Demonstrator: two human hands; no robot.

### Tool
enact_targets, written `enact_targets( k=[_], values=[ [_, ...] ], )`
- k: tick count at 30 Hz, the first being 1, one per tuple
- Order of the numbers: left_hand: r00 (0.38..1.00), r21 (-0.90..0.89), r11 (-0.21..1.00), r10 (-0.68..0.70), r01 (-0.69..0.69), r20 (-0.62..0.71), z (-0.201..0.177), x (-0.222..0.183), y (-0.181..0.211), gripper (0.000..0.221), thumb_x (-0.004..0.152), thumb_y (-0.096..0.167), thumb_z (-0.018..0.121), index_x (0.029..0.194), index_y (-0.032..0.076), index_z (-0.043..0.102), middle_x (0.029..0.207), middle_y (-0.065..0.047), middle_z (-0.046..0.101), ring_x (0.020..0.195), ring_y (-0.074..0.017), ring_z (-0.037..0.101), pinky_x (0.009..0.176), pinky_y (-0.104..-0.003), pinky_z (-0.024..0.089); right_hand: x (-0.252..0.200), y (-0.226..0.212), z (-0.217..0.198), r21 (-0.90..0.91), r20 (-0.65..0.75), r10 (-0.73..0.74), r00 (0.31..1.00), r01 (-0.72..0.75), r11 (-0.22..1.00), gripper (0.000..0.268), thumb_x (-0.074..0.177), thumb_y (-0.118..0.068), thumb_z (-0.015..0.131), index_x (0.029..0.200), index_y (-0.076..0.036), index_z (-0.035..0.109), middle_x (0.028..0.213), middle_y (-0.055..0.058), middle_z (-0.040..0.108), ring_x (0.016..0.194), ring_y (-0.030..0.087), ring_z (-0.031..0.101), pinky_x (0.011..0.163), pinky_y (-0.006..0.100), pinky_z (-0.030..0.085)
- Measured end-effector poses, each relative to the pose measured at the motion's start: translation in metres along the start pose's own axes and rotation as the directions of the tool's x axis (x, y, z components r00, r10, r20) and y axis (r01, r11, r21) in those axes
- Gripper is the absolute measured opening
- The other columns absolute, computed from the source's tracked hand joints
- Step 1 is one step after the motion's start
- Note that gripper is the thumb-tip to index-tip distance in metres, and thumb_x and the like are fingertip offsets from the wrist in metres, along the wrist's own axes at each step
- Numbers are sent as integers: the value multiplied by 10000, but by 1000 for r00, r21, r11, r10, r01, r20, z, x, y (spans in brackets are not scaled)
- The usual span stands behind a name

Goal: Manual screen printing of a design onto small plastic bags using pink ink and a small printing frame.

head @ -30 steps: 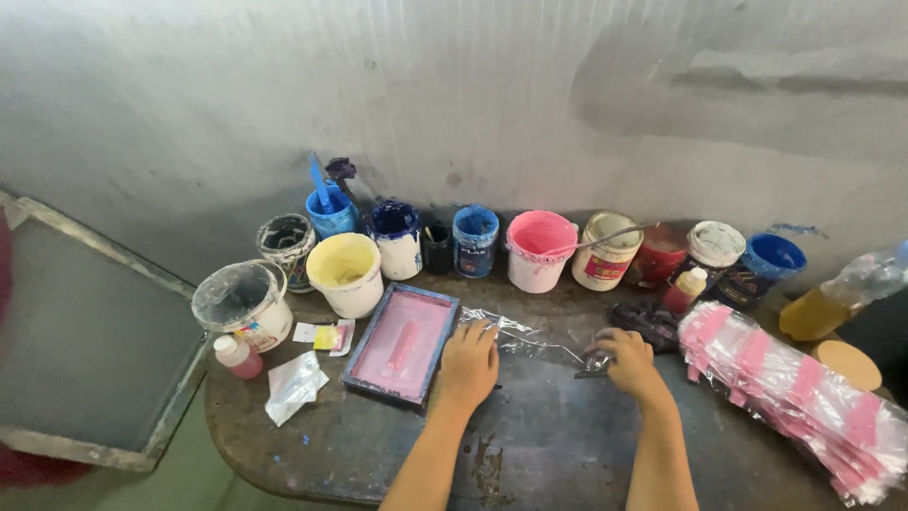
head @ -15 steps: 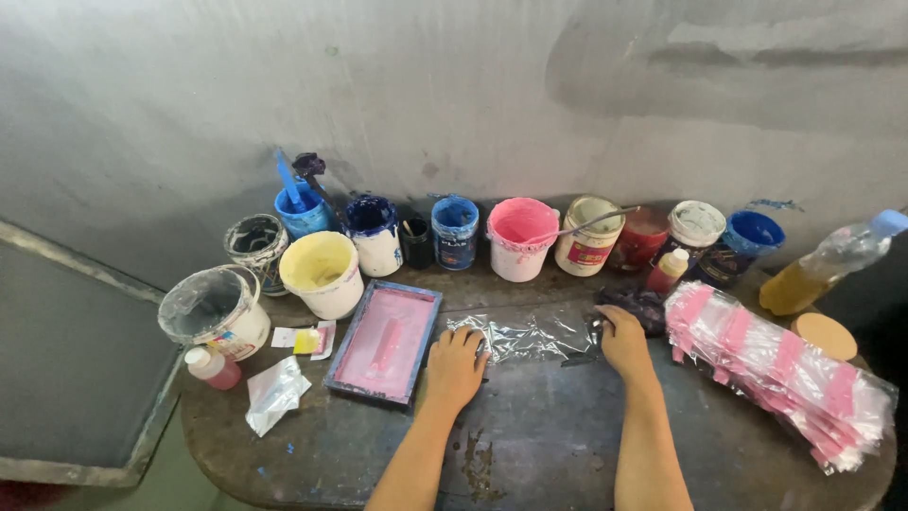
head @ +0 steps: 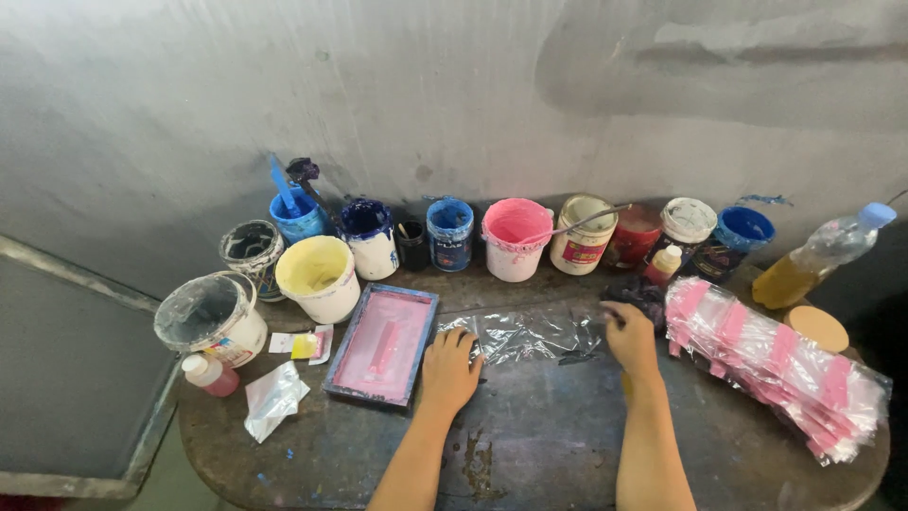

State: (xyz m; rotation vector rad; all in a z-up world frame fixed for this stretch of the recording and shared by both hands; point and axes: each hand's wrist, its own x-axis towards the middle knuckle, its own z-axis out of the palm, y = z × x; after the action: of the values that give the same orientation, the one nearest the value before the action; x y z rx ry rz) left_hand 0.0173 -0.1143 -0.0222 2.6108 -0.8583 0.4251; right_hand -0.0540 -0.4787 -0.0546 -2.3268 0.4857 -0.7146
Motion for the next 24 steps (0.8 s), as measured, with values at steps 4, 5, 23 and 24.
enact_targets(
  k=[4,5,23,24],
  values=[
    [999,-10,999,-34,34,15,4,1,3,399,895,396,698,1240,197,671,1288,-60,630,1244,-308,571,953,-450,502,-10,-53,-4,-3,255,-55,965,58,998,352,833,-162,745,1180,-186,797,1187,141,757,1178,398,663,1008,510,538],
    [999,0,999,-53,53,1,4,2,3,416,884,406,702,1244,199,668,1290,-60,632,1248,-313,569,960,-454,497,-8,-50,-1,-143,305,-21,952,68,987,361,862,-261,737,1220,-288,766,1290,43,699,1267,352,596,1038,498,500],
    [996,24,999,-43,45,-81,20,-2,-10,323,878,154,612,1199,134,646,1255,-110,654,1227,-335,624,925,-405,547,-6,-28,-1,-398,380,146,913,19,917,405,913,-387,697,1313,-452,696,1509,-63,559,1434,326,457,1088,514,435],
    [997,32,997,-63,65,-52,19,-3,-9,380,848,139,629,1227,117,632,1299,-128,644,1259,-361,610,945,-419,545,-6,-31,-2,-387,383,148,912,13,922,410,914,-379,695,1319,-448,695,1514,-43,556,1440,337,450,1095,520,426]
  ],
)
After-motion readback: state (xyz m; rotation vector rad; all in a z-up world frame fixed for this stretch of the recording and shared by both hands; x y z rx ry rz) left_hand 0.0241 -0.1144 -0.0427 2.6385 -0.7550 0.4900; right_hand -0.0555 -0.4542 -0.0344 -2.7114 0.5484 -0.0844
